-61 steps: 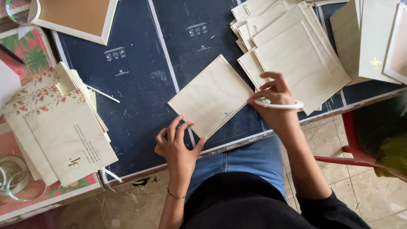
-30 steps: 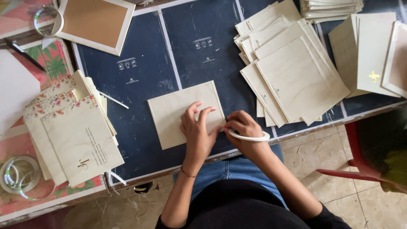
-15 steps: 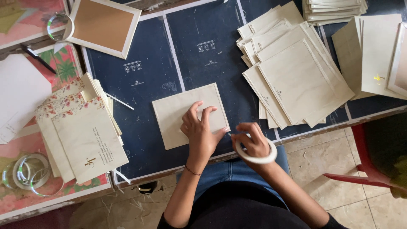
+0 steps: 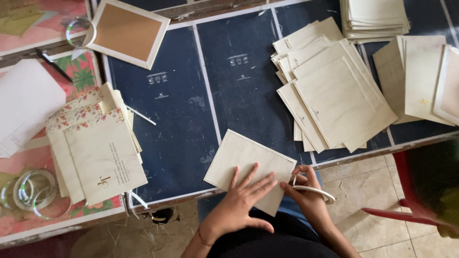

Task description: Applying strips of double-sided tape to the back of individual paper cards from a large stack for assembly.

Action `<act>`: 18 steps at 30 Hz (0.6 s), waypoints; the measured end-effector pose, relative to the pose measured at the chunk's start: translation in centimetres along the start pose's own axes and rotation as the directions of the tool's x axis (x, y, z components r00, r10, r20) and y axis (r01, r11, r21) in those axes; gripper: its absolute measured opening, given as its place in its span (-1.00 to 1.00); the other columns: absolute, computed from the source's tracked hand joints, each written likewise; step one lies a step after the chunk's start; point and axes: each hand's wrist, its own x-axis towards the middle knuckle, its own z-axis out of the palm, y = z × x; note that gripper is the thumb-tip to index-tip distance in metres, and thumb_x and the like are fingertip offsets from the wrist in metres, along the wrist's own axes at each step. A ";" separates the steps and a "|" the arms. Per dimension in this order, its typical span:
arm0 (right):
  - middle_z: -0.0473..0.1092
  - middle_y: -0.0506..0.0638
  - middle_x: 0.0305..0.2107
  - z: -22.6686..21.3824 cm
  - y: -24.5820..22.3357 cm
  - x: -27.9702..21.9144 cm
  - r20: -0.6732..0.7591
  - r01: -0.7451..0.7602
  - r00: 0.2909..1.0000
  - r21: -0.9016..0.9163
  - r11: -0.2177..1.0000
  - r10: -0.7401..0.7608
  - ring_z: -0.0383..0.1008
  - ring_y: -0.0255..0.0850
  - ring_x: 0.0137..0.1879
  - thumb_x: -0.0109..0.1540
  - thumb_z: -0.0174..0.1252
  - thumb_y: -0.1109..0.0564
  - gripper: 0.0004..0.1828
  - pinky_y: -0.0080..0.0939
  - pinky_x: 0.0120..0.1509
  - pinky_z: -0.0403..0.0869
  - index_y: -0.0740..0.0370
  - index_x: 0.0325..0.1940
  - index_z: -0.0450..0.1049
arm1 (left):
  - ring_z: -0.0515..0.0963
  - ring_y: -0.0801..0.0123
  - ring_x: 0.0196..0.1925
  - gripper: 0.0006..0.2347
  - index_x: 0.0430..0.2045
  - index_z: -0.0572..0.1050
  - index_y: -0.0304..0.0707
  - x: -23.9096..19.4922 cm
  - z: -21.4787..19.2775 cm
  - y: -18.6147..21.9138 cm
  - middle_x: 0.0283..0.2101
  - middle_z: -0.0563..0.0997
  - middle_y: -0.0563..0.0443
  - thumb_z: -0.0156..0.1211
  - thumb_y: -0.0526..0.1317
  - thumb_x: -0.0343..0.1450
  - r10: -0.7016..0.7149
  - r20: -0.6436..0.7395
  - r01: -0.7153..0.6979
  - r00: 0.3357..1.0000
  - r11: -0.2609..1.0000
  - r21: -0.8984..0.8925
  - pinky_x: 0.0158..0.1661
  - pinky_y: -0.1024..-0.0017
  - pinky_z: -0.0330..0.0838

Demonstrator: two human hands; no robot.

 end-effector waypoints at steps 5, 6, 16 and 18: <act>0.47 0.01 -0.28 -3.0 -3.2 2.5 -0.113 0.414 0.888 -0.225 0.882 -0.445 0.48 -0.28 -0.29 0.23 0.38 0.40 -0.47 -0.30 -0.21 0.53 0.09 0.09 0.25 | 0.13 -0.12 0.66 -0.42 0.44 0.29 -0.29 -3.0 -8.9 -2.7 0.59 0.20 -0.35 0.28 -0.04 0.54 -0.259 -0.571 0.328 0.779 0.944 0.019 0.55 -0.10 0.09; 0.45 0.07 -0.12 -3.8 -4.6 3.3 -0.207 0.492 0.815 -0.249 0.834 -0.542 0.56 -0.18 -0.15 0.24 0.35 0.49 -0.37 -0.20 -0.11 0.66 0.11 0.20 0.19 | 0.22 -0.19 0.62 -0.51 0.35 0.39 -0.34 -3.9 -10.8 -3.7 0.54 0.29 -0.40 0.22 -0.03 0.58 -0.242 -0.777 0.571 0.581 0.801 0.177 0.52 -0.05 0.19; 0.56 0.19 0.05 -10.1 -9.2 6.7 -0.237 0.203 0.748 -0.808 0.553 -0.620 0.67 -0.01 0.05 0.53 0.43 0.08 -0.47 -0.03 0.05 0.53 0.16 0.36 0.20 | 0.22 -0.53 0.50 -0.24 0.48 0.31 -0.39 -10.3 -11.5 -8.9 0.54 0.28 -0.46 0.34 0.16 0.46 -0.518 -0.835 0.974 0.184 0.208 0.085 0.20 -0.18 0.47; 0.55 0.39 0.12 -11.6 -8.3 6.7 -0.152 0.188 0.655 -0.916 0.354 -0.740 0.65 0.18 0.07 0.46 0.59 0.23 -0.39 0.13 -0.01 0.58 0.38 0.34 0.28 | 0.66 -0.16 -0.50 -0.78 -0.08 0.77 -0.18 -11.5 -12.3 -7.0 -0.19 0.80 -0.11 0.17 -0.20 0.56 -0.351 -0.906 0.917 0.237 0.388 0.090 -0.44 0.05 0.48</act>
